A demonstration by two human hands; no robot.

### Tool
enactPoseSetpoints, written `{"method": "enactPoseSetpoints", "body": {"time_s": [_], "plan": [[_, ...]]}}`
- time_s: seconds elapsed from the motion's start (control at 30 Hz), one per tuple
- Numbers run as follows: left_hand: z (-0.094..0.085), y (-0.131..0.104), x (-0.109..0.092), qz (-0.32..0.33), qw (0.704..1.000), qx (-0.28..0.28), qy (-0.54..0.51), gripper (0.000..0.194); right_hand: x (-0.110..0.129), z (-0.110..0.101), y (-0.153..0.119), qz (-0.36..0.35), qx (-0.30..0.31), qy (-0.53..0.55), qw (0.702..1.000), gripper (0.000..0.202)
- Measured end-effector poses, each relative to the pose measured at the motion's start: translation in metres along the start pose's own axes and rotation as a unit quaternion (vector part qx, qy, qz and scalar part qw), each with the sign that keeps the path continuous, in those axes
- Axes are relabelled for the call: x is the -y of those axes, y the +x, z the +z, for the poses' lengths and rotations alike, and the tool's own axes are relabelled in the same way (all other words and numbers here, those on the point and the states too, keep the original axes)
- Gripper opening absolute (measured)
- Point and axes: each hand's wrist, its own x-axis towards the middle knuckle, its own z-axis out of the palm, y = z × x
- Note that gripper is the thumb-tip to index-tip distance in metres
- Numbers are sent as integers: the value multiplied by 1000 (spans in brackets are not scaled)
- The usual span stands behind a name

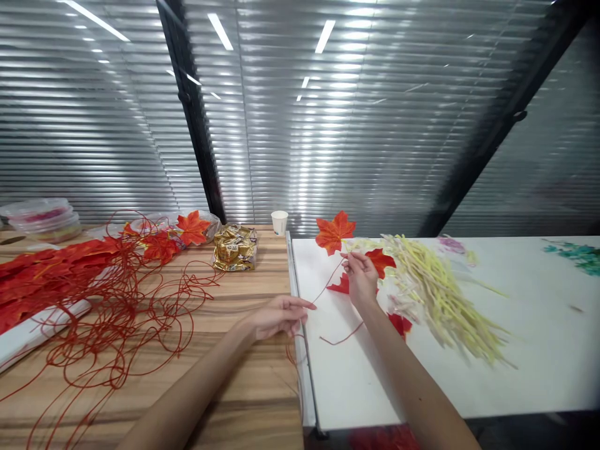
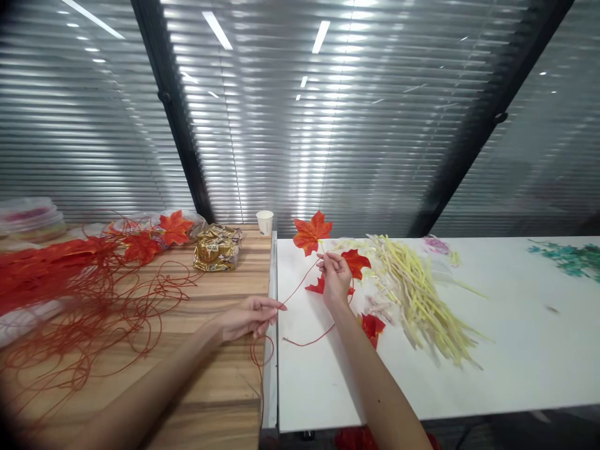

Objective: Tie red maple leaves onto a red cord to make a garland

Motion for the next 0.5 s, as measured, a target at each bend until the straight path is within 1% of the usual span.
{"method": "enactPoseSetpoints", "body": {"time_s": [0.07,0.13,0.27,0.33,0.43,0.5], "plan": [[-10,-3,-6,-7,1000,-24,-11,32,-1,-3,3,-4,-9,2,1000,23],[-17,-6,-12,-27,999,-27,-6,31,-3,-5,5,-8,-21,7,1000,23],[-25,-17,-21,-55,998,-14,35,36,-7,-13,11,-22,-80,-10,997,20],[-27,-24,-26,-59,996,-8,71,34,-9,-17,16,-34,-104,-23,994,20],[-31,-34,-33,-90,985,22,148,27,-10,-23,22,-58,-138,-44,988,19],[-35,-39,-36,-121,973,39,191,27,-9,-27,26,-73,-166,-62,981,19]]}}
